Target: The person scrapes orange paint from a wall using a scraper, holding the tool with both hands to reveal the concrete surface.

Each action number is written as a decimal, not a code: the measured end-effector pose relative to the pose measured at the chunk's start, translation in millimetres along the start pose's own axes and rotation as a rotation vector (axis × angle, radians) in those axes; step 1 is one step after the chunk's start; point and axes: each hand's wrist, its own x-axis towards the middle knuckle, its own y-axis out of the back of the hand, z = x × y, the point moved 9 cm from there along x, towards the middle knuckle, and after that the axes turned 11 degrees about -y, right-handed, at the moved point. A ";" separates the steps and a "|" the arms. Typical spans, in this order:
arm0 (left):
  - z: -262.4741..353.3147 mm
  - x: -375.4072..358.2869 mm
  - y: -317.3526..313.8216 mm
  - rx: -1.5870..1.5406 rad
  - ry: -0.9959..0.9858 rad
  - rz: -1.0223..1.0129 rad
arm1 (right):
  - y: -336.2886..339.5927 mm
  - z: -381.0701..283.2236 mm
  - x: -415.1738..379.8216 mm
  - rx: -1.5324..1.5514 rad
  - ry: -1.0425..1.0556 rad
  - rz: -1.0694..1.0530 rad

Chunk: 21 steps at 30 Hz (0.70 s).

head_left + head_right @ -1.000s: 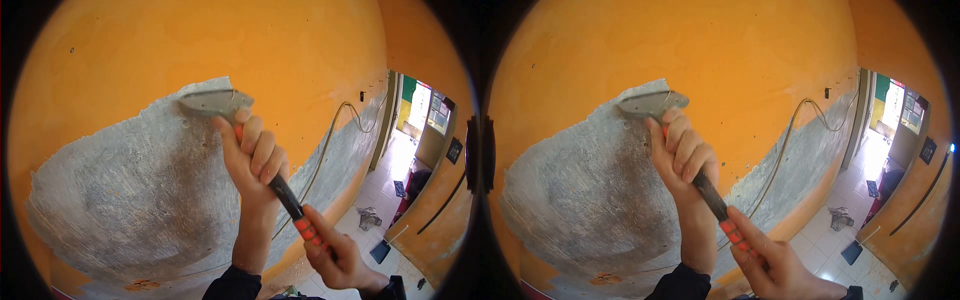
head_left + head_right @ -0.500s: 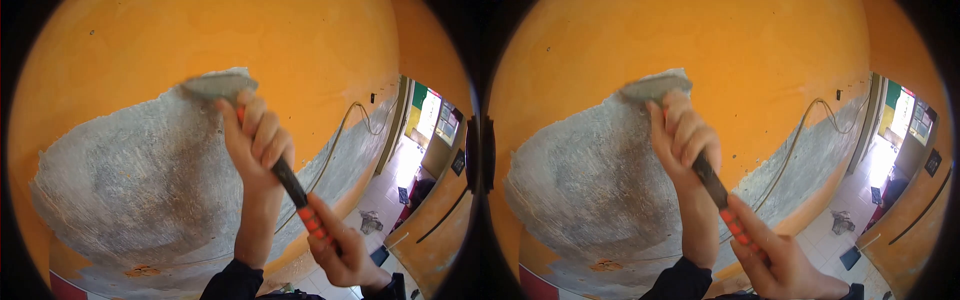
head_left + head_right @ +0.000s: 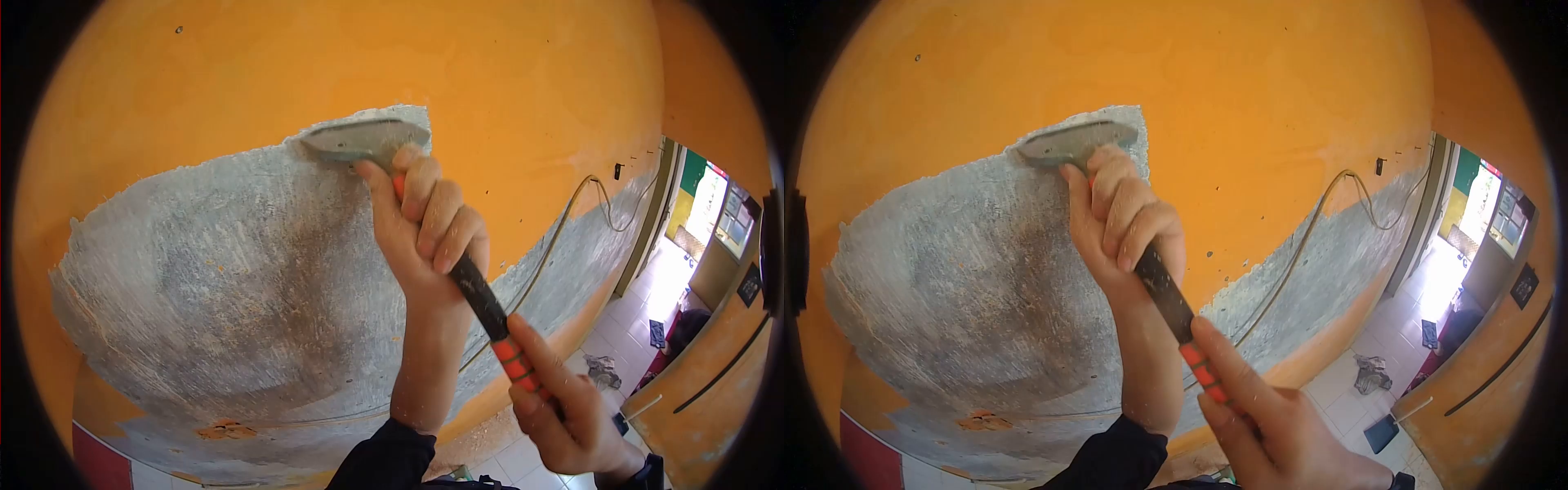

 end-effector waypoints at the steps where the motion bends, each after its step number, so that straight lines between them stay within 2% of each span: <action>1: 1.7 -8.2 1.4 -0.019 0.015 -0.005 | -5.1 3.6 -3.7 -0.014 -0.009 -0.024; 3: 3.6 -6.1 -1.1 -0.039 0.025 -0.021 | -8.8 7.6 0.2 -0.036 -0.011 -0.050; 5: 3.9 4.6 -5.7 -0.035 0.024 -0.026 | -9.0 0.5 6.5 -0.016 0.122 -0.033; 11: 8.7 -15.8 0.3 -0.008 0.012 -0.019 | -11.1 7.0 -3.0 -0.105 0.077 -0.102; 12: 8.0 -9.8 -4.8 -0.059 0.036 -0.017 | -15.2 2.6 0.7 -0.086 0.114 -0.052; 15: 7.3 7.4 -19.7 -0.017 0.014 -0.004 | -13.8 -13.5 4.5 0.019 0.115 -0.077; 19: 16.5 -8.8 -13.0 0.039 0.011 -0.042 | -21.3 4.1 7.5 -0.030 0.125 -0.155; 21: 17.3 -4.6 -18.0 -0.050 0.057 -0.041 | -28.8 -13.4 4.5 -0.177 0.329 -0.022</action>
